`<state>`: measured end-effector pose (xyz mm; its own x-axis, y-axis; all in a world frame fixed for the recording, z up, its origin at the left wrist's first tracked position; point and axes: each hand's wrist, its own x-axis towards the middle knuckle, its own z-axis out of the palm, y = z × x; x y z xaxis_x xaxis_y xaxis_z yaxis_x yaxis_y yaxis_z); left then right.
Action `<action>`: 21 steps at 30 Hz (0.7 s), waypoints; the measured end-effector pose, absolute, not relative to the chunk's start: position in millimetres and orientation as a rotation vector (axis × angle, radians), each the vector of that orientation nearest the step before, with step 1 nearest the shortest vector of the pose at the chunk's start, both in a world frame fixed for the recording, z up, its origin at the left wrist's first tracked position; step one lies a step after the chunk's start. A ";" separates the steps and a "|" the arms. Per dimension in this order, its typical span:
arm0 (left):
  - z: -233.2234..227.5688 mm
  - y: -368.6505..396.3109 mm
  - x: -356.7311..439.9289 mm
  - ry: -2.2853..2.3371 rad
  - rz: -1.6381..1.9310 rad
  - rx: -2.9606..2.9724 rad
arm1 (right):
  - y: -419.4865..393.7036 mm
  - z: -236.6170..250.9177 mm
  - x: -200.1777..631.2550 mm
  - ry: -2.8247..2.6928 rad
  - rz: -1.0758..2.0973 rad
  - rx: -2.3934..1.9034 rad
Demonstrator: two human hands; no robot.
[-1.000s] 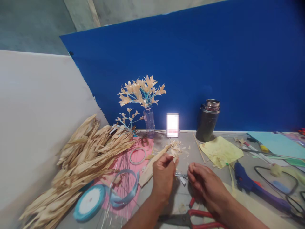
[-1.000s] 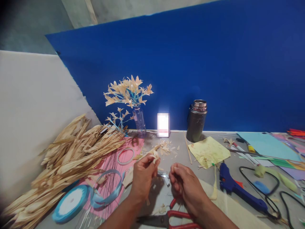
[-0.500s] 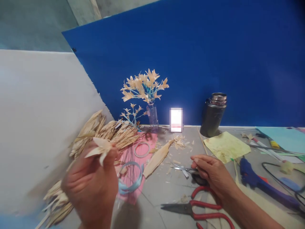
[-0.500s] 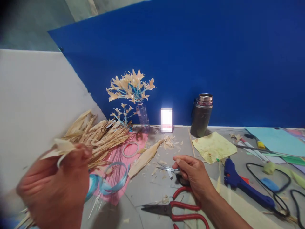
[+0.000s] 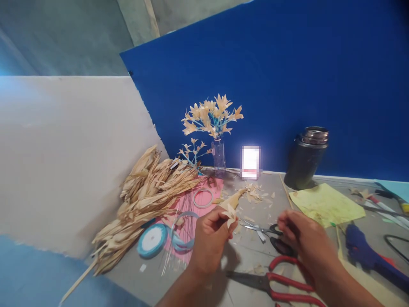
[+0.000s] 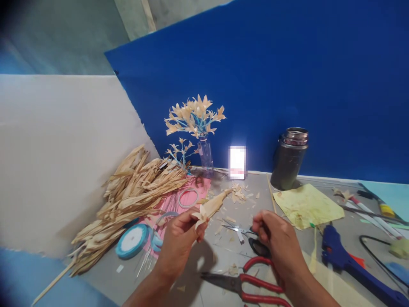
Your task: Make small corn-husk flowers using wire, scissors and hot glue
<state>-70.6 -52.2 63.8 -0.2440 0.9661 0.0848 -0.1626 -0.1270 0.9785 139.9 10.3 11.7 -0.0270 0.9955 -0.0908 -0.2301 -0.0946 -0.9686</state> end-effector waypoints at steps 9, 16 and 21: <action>55.0 -51.1 -62.8 1.123 1.584 1.447 | 9.8 6.5 139.2 -1.467 1.073 -1.268; 58.6 -50.2 -63.1 1.137 1.613 1.596 | 8.4 9.0 138.2 -1.634 1.031 -1.250; 63.3 -40.5 -58.7 1.077 1.638 1.639 | 7.3 14.3 134.8 -1.584 1.113 -1.212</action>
